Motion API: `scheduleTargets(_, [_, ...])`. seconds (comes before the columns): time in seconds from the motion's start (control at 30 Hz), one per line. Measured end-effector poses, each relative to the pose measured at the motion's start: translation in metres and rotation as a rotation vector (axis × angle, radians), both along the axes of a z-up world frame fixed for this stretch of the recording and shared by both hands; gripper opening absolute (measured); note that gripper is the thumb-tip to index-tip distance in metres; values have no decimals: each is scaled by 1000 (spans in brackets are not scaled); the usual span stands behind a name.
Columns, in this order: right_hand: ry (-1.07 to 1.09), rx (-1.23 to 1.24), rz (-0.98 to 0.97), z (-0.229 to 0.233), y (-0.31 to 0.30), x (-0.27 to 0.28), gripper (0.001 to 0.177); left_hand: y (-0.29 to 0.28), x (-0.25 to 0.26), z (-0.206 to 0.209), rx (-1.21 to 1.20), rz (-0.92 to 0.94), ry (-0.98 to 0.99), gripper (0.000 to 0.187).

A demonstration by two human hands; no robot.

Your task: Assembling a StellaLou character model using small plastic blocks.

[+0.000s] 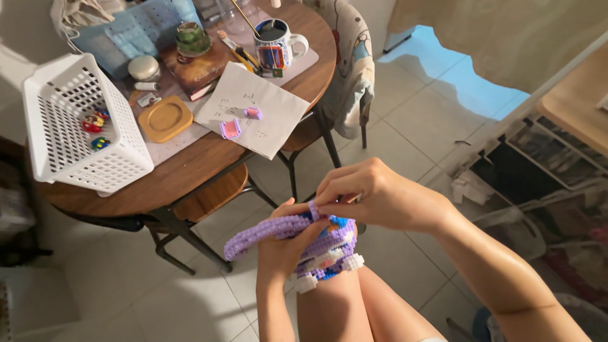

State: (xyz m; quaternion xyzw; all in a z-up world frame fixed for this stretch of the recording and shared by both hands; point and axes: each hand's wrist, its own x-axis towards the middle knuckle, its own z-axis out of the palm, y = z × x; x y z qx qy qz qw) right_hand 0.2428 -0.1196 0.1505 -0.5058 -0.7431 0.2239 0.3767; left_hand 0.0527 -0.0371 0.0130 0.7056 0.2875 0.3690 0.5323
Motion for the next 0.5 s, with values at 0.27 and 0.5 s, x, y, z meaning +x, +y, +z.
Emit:
scheduleTargets(0.27, [37,-37,55,0,0,7,14,-1,-4,6,-157,-30,-60,31])
scheduleTargets(0.5, [-8,-50,198,-3,-3,15,40,1,-8,12,-292,-133,-272,58])
